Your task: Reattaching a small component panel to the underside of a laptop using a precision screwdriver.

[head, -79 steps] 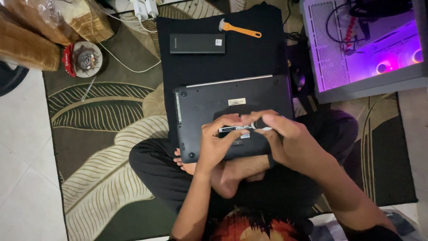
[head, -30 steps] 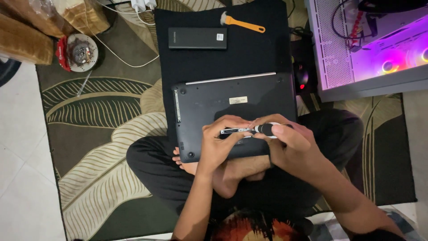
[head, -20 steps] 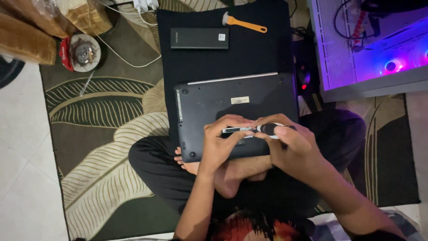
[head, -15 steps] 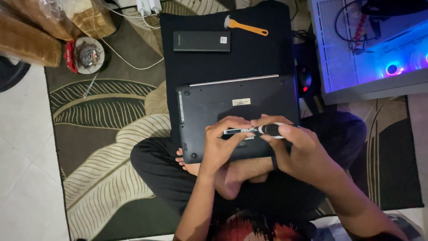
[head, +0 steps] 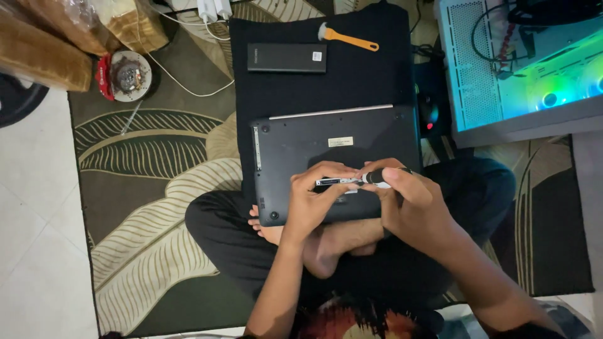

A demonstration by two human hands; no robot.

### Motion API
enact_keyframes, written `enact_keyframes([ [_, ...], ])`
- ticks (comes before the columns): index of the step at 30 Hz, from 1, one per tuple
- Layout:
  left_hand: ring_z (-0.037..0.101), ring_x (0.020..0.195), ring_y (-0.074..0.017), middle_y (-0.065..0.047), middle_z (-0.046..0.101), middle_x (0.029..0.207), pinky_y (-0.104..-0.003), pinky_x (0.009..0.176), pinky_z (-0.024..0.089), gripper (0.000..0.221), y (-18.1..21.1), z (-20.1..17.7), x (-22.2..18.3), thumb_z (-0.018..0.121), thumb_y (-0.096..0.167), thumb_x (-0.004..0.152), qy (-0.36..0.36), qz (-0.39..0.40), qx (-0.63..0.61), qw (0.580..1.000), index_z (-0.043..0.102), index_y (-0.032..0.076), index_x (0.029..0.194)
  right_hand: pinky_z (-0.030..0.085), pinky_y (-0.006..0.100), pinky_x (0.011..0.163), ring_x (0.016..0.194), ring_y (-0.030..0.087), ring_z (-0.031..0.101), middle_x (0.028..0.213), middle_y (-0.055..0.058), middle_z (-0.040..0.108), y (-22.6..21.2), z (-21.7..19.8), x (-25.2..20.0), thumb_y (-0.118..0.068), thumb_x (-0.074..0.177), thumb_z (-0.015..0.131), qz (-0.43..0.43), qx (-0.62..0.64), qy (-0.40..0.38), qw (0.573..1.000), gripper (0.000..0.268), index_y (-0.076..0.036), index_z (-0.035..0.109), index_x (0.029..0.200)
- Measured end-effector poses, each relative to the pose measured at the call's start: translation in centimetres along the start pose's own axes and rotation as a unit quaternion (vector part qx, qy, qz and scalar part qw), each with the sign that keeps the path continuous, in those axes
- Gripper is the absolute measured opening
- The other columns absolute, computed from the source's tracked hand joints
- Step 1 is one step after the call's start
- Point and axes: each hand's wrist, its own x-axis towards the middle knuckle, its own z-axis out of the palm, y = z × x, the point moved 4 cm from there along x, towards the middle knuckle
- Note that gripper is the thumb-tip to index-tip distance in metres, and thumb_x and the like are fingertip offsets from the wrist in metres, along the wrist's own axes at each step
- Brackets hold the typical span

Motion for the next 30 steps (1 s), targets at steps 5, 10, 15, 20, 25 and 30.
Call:
enact_keyframes([
  [5, 0.077, 0.091, -0.0283, -0.010, 0.079, 0.089, -0.044, 0.092, 0.060, 0.015, 0.7, 0.0, 0.0, 0.082, -0.001, 0.081, -0.005, -0.003, 0.004, 1.000, 0.077, 0.004, 0.094, 0.026, 0.049, 0.107, 0.096, 0.033, 0.073, 0.104, 0.016, 0.075, -0.5, -0.4, -0.1, 0.002, 0.098, 0.064, 0.013, -0.023, -0.007, 1.000, 0.032, -0.011, 0.039, 0.113],
  [10, 0.076, 0.096, -0.0291, -0.011, 0.080, 0.093, -0.046, 0.094, 0.058, 0.015, 1.2, -0.1, 0.0, 0.080, -0.001, 0.084, -0.013, -0.008, 0.000, 1.000, 0.077, 0.005, 0.098, 0.019, 0.052, 0.117, 0.103, 0.035, 0.073, 0.107, 0.016, 0.075, -0.2, -1.7, 0.4, 0.000, 0.100, 0.063, 0.022, -0.048, -0.008, 0.999, 0.028, -0.012, 0.040, 0.111],
  [15, 0.071, 0.117, -0.0211, -0.009, 0.075, 0.117, -0.032, 0.107, 0.054, 0.013, 1.5, -0.6, 0.9, 0.068, 0.011, 0.096, -0.109, -0.116, 0.066, 0.985, 0.071, 0.009, 0.108, 0.065, 0.064, 0.108, 0.095, 0.051, 0.072, 0.118, 0.037, 0.057, 0.4, -4.5, -1.5, 0.035, 0.098, 0.060, 0.145, 0.177, 0.161, 0.960, 0.107, -0.035, 0.007, 0.161],
  [20, 0.051, 0.077, -0.0016, 0.008, 0.069, 0.092, -0.019, 0.069, 0.040, 0.022, -3.9, -2.5, 2.0, 0.079, 0.019, 0.090, 0.005, -0.170, 0.093, 0.981, 0.072, 0.015, 0.111, 0.057, 0.062, 0.114, 0.095, 0.041, 0.067, 0.112, 0.032, 0.058, 2.4, -5.2, -6.8, 0.017, 0.108, 0.050, 0.257, 0.206, 0.218, 0.918, 0.086, -0.031, 0.003, 0.162],
  [25, 0.067, 0.109, -0.0152, -0.011, 0.073, 0.120, -0.031, 0.100, 0.054, 0.040, -5.6, -4.3, 9.3, 0.078, 0.024, 0.088, 0.179, -0.141, -0.088, 0.970, 0.066, 0.005, 0.120, 0.061, 0.054, 0.101, 0.097, 0.038, 0.068, 0.100, 0.032, 0.061, 4.0, -4.8, -10.8, 0.006, 0.106, 0.052, 0.344, 0.212, 0.265, 0.875, 0.083, -0.025, 0.000, 0.163],
  [30, 0.066, 0.104, -0.0113, -0.006, 0.074, 0.114, -0.027, 0.093, 0.054, 0.040, -8.1, -7.0, 15.0, 0.074, 0.034, 0.090, 0.126, -0.106, 0.019, 0.986, 0.068, 0.005, 0.117, 0.059, 0.050, 0.097, 0.085, 0.037, 0.070, 0.101, 0.035, 0.065, 4.8, -4.2, -11.8, 0.003, 0.104, 0.052, 0.366, 0.208, 0.262, 0.868, 0.079, -0.020, 0.002, 0.162],
])
